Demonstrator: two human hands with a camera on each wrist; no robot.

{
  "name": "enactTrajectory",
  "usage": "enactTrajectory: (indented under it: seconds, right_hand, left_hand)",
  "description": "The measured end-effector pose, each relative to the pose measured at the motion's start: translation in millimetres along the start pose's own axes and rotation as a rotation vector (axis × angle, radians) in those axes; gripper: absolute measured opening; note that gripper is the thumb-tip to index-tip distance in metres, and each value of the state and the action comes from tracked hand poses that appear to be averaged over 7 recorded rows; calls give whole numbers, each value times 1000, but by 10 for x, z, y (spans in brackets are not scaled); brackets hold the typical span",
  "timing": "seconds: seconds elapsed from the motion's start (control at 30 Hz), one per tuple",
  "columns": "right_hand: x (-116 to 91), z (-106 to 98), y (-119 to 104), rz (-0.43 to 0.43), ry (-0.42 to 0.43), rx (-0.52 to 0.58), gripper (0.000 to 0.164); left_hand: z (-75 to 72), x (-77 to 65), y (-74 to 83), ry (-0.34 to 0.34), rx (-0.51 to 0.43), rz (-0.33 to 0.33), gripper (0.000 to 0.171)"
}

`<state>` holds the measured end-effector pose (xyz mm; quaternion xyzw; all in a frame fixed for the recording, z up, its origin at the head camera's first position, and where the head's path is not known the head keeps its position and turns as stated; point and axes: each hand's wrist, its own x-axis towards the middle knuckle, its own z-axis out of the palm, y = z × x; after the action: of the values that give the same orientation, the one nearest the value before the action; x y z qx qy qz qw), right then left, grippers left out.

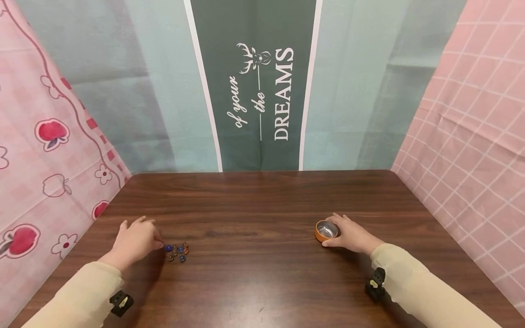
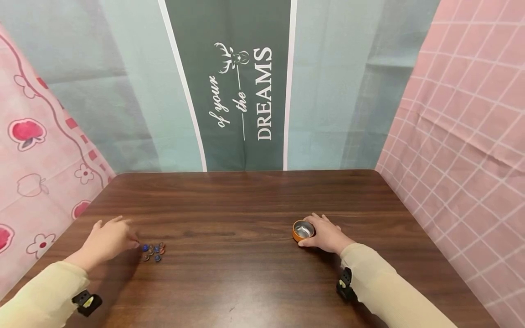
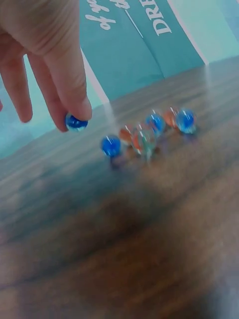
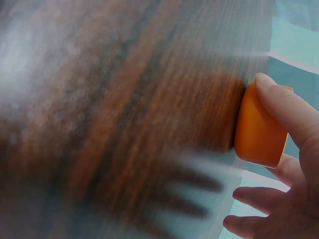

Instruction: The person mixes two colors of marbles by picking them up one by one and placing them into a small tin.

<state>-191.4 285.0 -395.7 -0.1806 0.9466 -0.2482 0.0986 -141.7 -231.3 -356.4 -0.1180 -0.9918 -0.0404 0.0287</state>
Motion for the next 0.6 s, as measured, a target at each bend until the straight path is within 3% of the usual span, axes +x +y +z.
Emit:
enactTrajectory:
  seconds: [0.37, 0.6]
  right_hand:
    - [-1, 43, -17, -13, 21, -3, 67]
    - [-8, 70, -23, -4, 24, -1, 68]
  left_hand:
    - [-13, 117, 49, 195, -167, 52, 6]
    - [-23, 213, 180, 208, -210, 78, 10]
